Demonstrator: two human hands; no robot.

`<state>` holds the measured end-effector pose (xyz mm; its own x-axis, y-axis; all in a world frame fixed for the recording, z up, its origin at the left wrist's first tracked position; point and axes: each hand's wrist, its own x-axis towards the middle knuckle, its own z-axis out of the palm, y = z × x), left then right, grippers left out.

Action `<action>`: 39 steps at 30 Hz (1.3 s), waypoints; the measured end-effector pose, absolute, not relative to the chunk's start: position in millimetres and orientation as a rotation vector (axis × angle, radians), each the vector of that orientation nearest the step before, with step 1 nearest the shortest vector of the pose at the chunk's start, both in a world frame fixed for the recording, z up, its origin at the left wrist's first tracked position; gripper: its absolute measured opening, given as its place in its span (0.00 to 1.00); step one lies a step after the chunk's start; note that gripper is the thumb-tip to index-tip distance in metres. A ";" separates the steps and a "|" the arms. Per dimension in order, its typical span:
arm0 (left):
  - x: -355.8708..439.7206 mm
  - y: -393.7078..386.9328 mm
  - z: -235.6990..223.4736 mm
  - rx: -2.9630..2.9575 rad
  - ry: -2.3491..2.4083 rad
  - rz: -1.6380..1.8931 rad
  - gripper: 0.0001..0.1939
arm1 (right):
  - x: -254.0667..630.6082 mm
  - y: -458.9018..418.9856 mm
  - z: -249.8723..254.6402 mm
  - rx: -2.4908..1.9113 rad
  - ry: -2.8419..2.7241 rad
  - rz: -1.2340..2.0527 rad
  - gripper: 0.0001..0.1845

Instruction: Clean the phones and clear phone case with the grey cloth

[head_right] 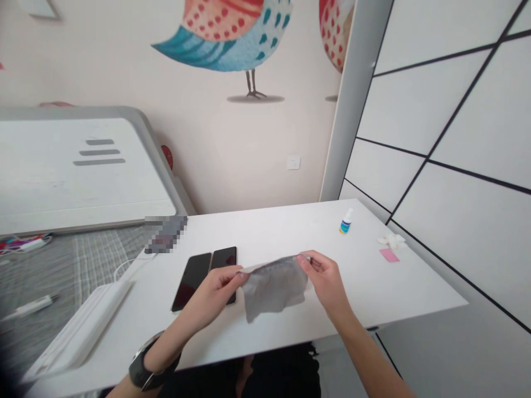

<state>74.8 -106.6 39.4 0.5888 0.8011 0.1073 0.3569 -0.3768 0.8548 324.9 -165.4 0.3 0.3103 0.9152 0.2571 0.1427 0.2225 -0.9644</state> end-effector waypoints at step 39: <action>56.5 -15.3 -4.5 2.868 0.948 0.161 0.43 | 400.2 -122.6 -52.6 -1.711 -1.414 0.001 0.27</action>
